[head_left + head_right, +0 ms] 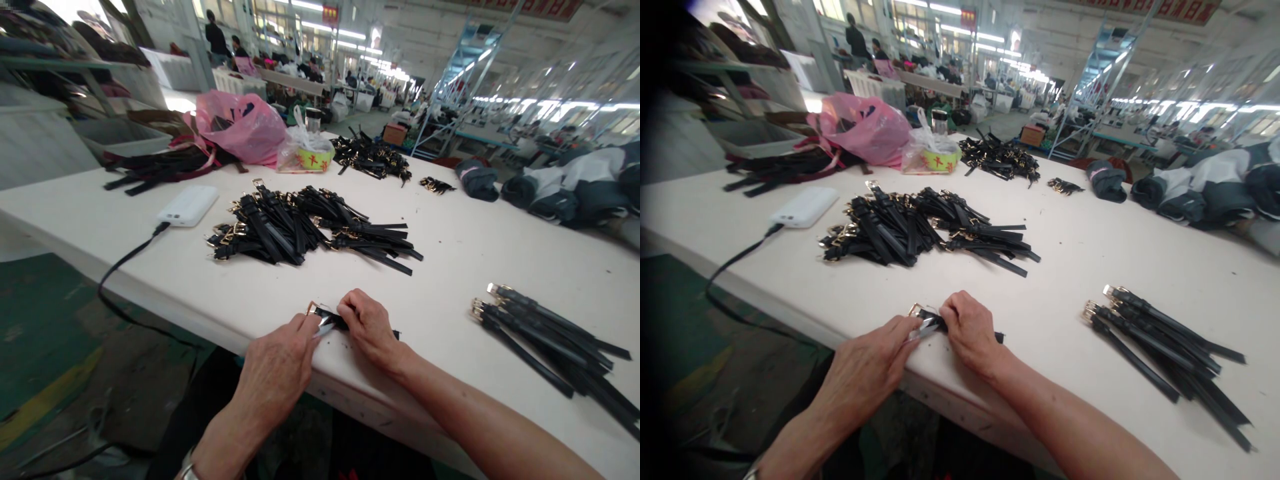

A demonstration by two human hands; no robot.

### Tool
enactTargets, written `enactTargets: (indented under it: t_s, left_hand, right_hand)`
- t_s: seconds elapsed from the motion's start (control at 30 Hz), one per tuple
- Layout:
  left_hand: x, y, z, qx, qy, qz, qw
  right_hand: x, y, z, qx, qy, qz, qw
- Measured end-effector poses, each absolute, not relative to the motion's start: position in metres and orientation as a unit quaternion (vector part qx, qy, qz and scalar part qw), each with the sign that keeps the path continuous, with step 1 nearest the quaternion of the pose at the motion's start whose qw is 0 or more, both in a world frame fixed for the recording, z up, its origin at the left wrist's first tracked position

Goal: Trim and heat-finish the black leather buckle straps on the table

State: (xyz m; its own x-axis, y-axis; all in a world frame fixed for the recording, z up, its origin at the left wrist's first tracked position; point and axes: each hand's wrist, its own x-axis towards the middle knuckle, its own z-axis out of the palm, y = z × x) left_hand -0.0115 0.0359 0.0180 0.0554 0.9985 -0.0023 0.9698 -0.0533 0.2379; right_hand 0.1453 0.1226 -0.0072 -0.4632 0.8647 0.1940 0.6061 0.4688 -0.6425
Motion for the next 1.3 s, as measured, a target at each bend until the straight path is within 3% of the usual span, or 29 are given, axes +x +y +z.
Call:
enactTargets:
  t_s: [0.47, 0.83, 1.3]
  left_hand:
    - [-0.016, 0.035, 0.011, 0.700, 0.670, 0.166, 0.182]
    - [-0.009, 0.035, 0.019, 0.716, 0.689, 0.085, 0.064]
    - [-0.009, 0.039, 0.025, 0.748, 0.659, 0.052, 0.063]
  right_hand:
    - [0.145, 0.122, -0.004, -0.468, -0.784, 0.300, 0.276]
    - [0.146, 0.126, -0.007, -0.467, -0.769, 0.321, 0.294]
    - [0.147, 0.127, -0.009, -0.462, -0.771, 0.320, 0.300]
